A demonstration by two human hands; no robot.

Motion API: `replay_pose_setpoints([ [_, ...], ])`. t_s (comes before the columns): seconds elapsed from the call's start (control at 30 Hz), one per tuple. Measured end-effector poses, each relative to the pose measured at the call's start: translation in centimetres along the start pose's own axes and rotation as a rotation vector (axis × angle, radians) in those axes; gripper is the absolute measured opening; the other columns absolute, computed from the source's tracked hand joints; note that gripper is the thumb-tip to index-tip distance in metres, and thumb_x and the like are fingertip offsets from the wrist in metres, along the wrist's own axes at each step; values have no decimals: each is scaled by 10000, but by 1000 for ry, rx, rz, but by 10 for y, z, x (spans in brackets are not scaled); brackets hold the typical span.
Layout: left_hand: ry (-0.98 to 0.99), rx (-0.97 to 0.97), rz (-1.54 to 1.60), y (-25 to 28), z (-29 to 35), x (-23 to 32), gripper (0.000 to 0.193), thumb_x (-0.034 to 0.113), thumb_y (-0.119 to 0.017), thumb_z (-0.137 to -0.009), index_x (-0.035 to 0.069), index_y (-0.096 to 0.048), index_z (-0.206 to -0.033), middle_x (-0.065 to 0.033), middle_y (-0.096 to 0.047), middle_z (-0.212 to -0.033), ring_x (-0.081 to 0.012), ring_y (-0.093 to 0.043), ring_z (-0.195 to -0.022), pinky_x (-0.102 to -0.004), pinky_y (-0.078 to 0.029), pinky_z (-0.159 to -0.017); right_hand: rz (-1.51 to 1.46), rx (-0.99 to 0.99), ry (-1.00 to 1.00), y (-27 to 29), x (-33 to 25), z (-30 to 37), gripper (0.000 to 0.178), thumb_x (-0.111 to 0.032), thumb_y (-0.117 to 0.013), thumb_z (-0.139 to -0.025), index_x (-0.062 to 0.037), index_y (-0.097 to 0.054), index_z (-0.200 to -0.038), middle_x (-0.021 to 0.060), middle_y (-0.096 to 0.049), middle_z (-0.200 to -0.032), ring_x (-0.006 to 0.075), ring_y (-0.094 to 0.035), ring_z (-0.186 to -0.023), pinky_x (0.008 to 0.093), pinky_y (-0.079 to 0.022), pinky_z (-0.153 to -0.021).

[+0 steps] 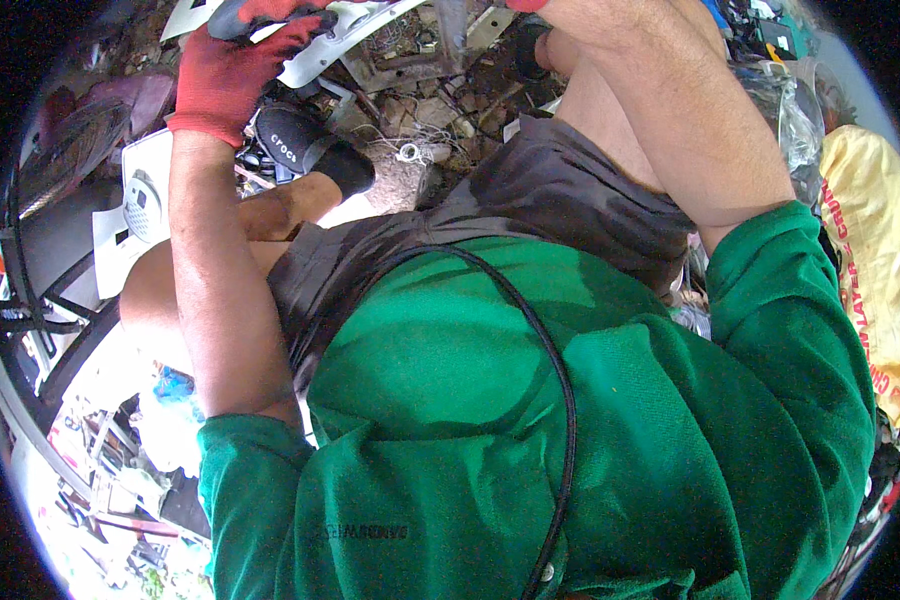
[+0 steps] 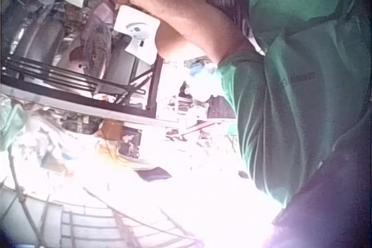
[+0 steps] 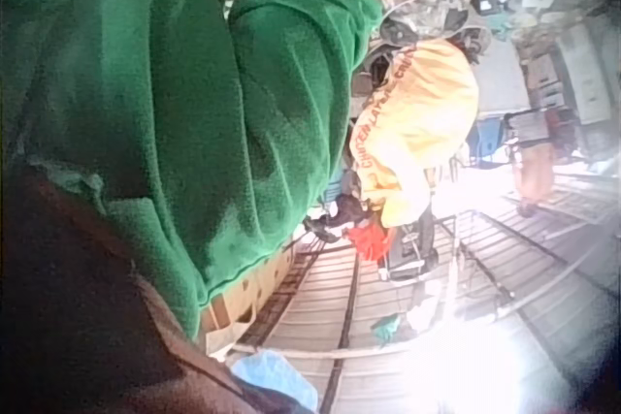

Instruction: The person disassembles an electronic component using pliers and a screwdriver, removing small parts and wires one at a time.

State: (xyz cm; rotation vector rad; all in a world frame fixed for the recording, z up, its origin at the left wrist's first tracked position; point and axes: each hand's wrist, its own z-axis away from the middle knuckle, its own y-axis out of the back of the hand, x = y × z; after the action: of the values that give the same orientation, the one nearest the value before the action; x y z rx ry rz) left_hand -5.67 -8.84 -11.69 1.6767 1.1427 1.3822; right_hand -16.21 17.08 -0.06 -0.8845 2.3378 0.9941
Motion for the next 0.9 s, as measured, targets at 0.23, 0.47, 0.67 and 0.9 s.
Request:
replay_pose_setpoints([
  [0.23,-30,0,449,4,-16,38,418,157,-845,-838,18,-692,-1201,-93,-736,-1179,-183,-688,-1104,-352,-539,-959,-197,-76,-168,26,-8,2,748,-305,-752,-842,-91,-487,-1508,211,-596,-1420,302,-601,-1272,413,-470,-1103],
  [0.47,188,21,210,-2,-5,-4,388,233,-878,-816,-22,-729,-1069,-107,-782,-1008,-189,-738,-931,-332,-564,-854,-345,-201,-383,28,-6,-5,685,-212,-752,-839,-60,-507,-1460,224,-638,-1315,292,-636,-1202,393,-516,-1031],
  [0.67,142,-144,262,7,-9,10,357,234,-881,-805,5,-746,-1044,-108,-785,-1012,-180,-735,-954,-335,-560,-865,-204,4,-252,-3,9,8,652,-196,-749,-834,-59,-527,-1431,232,-629,-1311,296,-633,-1205,387,-519,-1005],
  [0.9,192,72,283,-16,1,0,457,245,-894,-757,-8,-726,-1100,-110,-777,-982,-187,-725,-890,-350,-563,-841,238,-76,-483,-7,-7,18,664,-303,-767,-801,-2,-570,-1360,271,-612,-1328,396,-604,-1237,425,-480,-1048],
])
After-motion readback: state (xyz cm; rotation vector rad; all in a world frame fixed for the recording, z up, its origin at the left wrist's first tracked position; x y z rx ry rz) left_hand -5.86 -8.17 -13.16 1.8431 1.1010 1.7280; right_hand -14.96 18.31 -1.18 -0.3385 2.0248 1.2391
